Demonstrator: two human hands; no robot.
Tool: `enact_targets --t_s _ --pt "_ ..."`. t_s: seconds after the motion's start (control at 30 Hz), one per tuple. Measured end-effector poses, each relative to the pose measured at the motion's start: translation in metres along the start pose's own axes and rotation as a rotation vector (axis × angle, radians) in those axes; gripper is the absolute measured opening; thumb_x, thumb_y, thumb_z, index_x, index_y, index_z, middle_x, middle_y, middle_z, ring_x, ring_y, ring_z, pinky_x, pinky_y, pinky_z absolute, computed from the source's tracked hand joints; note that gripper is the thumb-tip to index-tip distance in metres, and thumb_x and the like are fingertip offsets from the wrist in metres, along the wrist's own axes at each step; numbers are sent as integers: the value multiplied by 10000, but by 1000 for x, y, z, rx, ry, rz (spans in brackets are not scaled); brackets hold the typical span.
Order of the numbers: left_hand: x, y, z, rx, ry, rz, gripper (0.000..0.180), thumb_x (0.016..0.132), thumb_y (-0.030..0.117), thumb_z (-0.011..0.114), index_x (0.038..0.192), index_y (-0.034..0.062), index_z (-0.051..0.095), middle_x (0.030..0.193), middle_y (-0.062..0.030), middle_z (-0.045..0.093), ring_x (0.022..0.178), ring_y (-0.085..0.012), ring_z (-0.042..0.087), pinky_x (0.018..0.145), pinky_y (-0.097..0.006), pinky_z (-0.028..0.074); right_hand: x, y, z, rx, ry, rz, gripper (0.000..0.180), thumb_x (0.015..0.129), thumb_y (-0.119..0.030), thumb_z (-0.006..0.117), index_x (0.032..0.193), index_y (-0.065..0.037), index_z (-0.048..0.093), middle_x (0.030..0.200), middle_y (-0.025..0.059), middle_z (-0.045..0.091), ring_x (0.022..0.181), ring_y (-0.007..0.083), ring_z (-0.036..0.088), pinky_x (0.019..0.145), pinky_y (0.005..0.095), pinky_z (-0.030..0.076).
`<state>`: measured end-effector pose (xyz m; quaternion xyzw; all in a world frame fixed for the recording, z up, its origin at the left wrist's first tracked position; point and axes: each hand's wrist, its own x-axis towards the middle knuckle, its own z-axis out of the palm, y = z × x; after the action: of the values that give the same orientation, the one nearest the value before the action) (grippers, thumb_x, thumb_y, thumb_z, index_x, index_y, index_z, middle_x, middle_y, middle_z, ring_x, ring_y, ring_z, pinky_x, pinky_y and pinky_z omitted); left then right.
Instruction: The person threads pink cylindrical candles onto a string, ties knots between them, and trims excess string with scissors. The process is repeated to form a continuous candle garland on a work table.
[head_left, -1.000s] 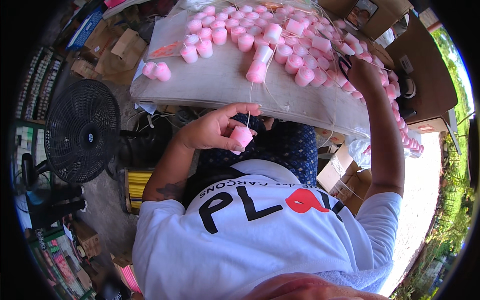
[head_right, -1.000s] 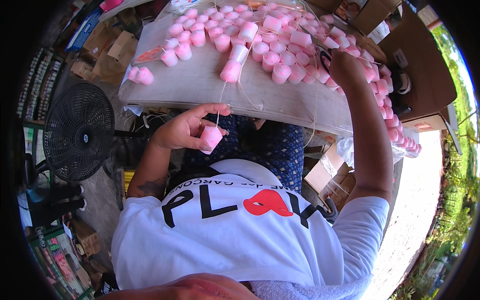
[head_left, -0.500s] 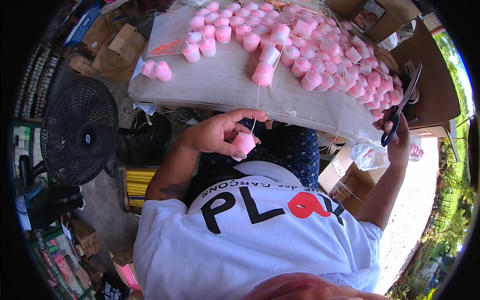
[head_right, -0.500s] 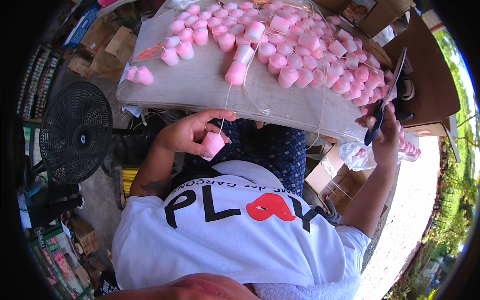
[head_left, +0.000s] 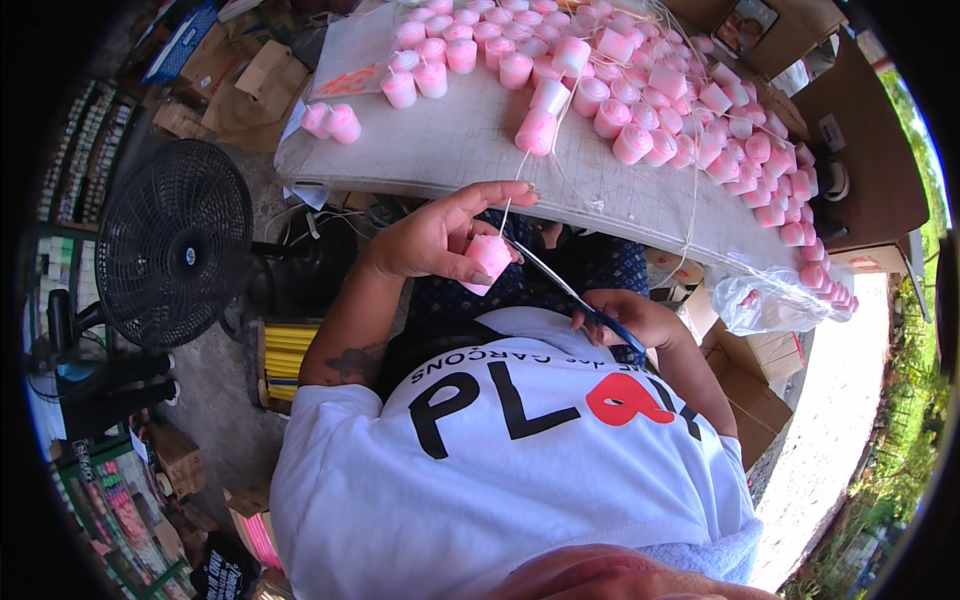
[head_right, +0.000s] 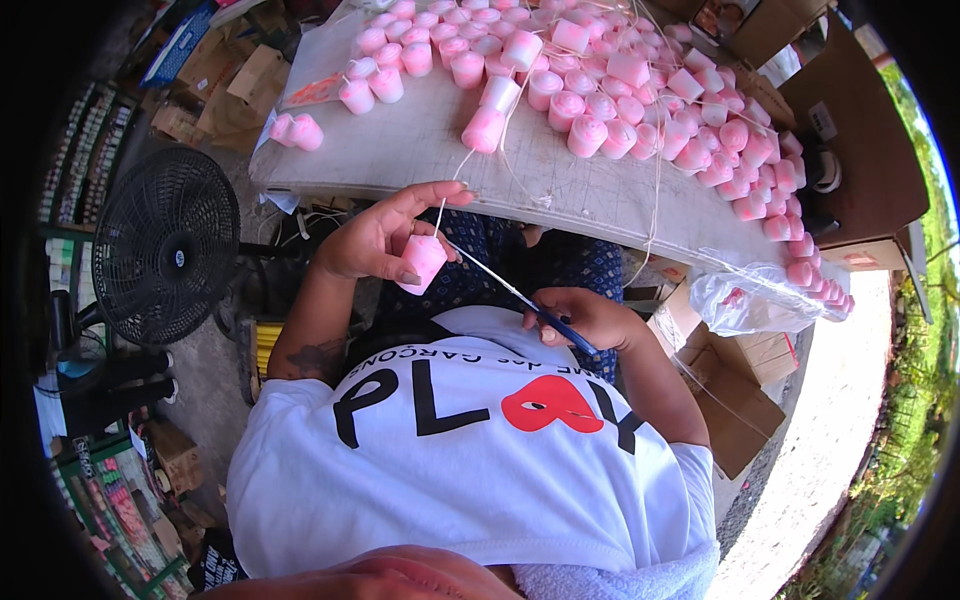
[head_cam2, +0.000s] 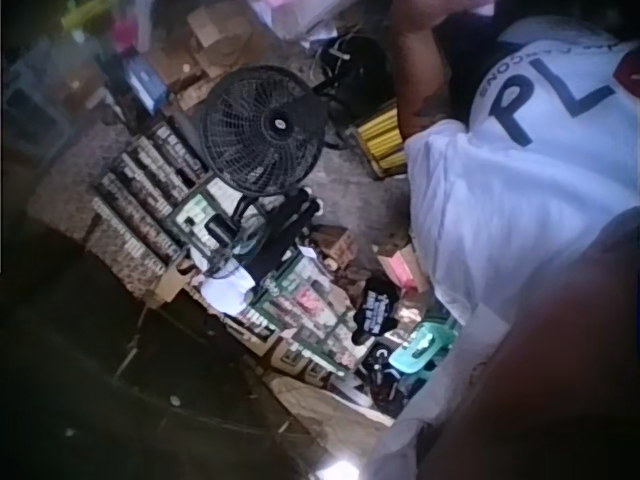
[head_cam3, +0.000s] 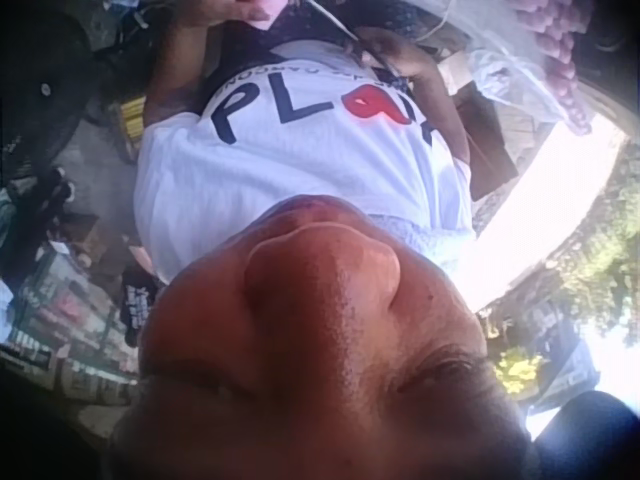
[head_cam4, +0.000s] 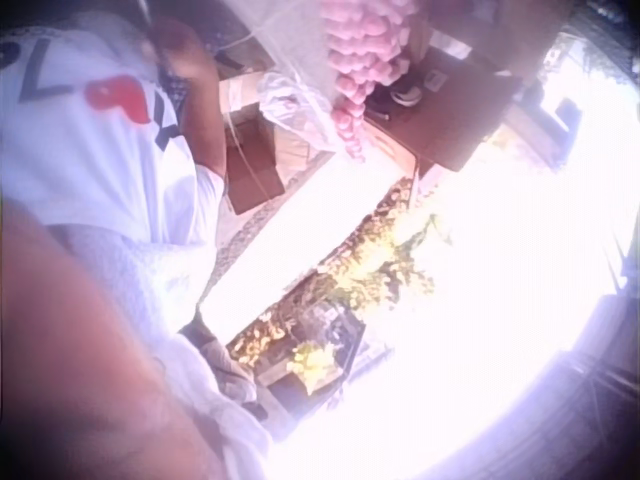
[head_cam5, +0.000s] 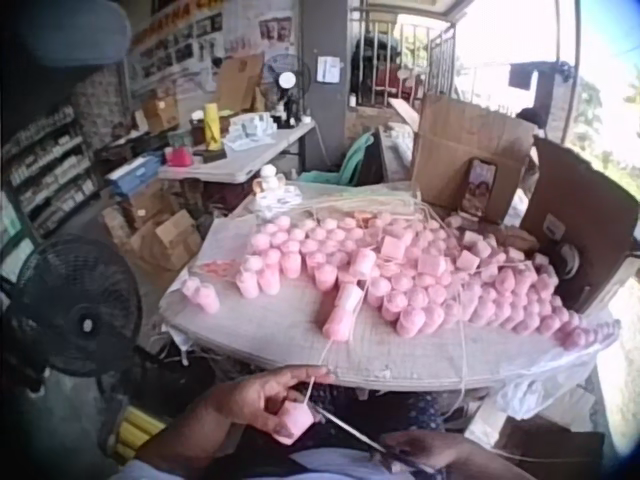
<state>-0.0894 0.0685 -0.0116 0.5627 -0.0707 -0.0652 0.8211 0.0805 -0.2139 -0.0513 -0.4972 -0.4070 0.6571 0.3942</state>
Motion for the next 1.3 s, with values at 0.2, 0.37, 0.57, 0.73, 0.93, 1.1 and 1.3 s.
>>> enact_targets --t_s 0.2,0.37,0.57,0.73,0.93,1.1,1.3 --pt "1 -2 0 -17 -37 -45 1049 665 160 861 1479 44 210 1492 -132 296 1051 -219 572 860 -323 502 0 1 1 52 10 -49 390 879 -311 689 1099 -10 572 879 9 555 824 99 485 755 247 409" --pt "5 -5 1 -9 -56 -44 1042 664 162 859 1478 45 218 1492 -127 297 1055 -221 573 878 -324 496 0 5 2 31 9 -33 383 878 -304 688 1101 -15 572 877 6 545 821 98 481 755 246 409" --pt "7 -14 2 -10 -55 -17 1032 666 170 854 1478 47 229 1489 -135 300 1048 -225 579 892 -336 492 6 -1 1 34 0 -68 519 843 -391 722 1130 10 560 844 9 549 786 105 514 729 243 429" --pt "9 -13 2 -16 -72 -17 1029 666 175 853 1477 43 232 1485 -142 306 1046 -224 583 907 -339 486 8 -5 0 59 -24 -95 527 839 -419 717 1127 -3 572 837 14 557 791 120 525 736 260 434" --pt "10 -14 4 -34 -62 -27 1035 661 161 852 1479 39 230 1483 -146 317 1042 -220 583 906 -338 489 11 -6 1 51 11 -95 496 838 -390 727 1103 6 588 811 10 556 770 108 525 716 251 435" --pt "11 -16 3 -54 -64 -42 1051 650 140 851 1485 40 220 1489 -153 312 1041 -222 586 908 -342 489 14 -7 2 56 38 -88 430 844 -337 726 1074 3 597 793 -6 550 749 84 502 700 231 416" --pt "11 -16 5 -69 -58 -55 1054 643 126 851 1486 48 224 1490 -149 311 1039 -216 590 892 -331 495 16 -11 3 48 74 -86 450 829 -359 743 1048 10 606 778 -7 558 728 73 510 674 223 415"
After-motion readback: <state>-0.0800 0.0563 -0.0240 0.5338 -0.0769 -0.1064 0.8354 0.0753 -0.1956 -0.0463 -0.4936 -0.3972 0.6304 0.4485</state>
